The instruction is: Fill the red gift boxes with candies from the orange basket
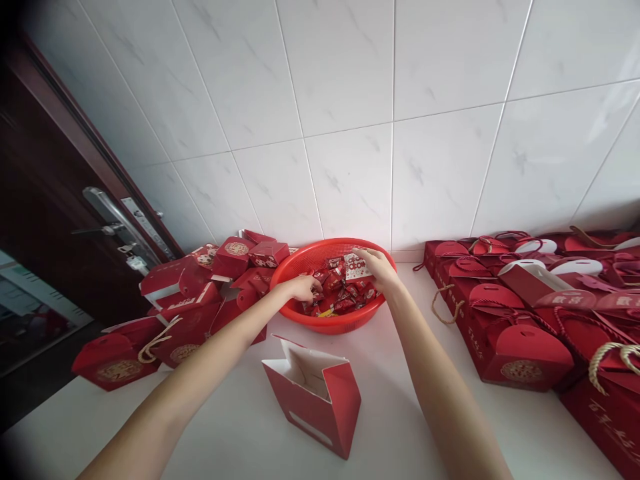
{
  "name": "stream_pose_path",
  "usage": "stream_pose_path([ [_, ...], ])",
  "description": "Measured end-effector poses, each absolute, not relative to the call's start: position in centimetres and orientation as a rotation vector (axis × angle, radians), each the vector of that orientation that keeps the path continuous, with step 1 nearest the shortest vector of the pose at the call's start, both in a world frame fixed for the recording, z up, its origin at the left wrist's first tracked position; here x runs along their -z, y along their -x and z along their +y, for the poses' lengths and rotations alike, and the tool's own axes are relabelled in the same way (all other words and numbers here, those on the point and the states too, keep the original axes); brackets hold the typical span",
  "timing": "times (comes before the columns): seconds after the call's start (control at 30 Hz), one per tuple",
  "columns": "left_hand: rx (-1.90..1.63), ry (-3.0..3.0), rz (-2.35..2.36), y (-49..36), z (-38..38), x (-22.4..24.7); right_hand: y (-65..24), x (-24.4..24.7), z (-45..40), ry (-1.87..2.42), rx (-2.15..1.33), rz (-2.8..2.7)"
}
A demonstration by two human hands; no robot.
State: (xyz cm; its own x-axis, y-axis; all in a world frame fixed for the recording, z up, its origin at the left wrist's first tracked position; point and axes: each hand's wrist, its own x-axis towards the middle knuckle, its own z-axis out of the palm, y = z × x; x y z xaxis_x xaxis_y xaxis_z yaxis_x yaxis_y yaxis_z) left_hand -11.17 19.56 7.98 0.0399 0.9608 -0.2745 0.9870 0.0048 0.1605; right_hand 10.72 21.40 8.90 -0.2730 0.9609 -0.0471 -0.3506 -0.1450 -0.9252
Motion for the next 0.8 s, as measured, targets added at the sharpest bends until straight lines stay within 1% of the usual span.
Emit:
stream_pose_path([
  [0.17,-0.079,-2.018,1.957,11.5,19.9,-7.5,-10.8,-8.7,21.4,0.829,-1.618,-1.083],
  [0.37,-0.498,-1.983,1.884,11.5,20.2,-7.3,-10.8,-8.5,21.6,0.796,-1.63,-1.107],
  [0.6,-0.923,-1.774,1.559,11.3,20.5,-8.2,-10.8,-7.7,22.1,0.762,-1.625,-1.123],
  [0.8,-1.077,-1.614,1.286,9.3,20.1,-9.8,-10.8,-7.5,22.3,0.701,-1.622,-1.136],
])
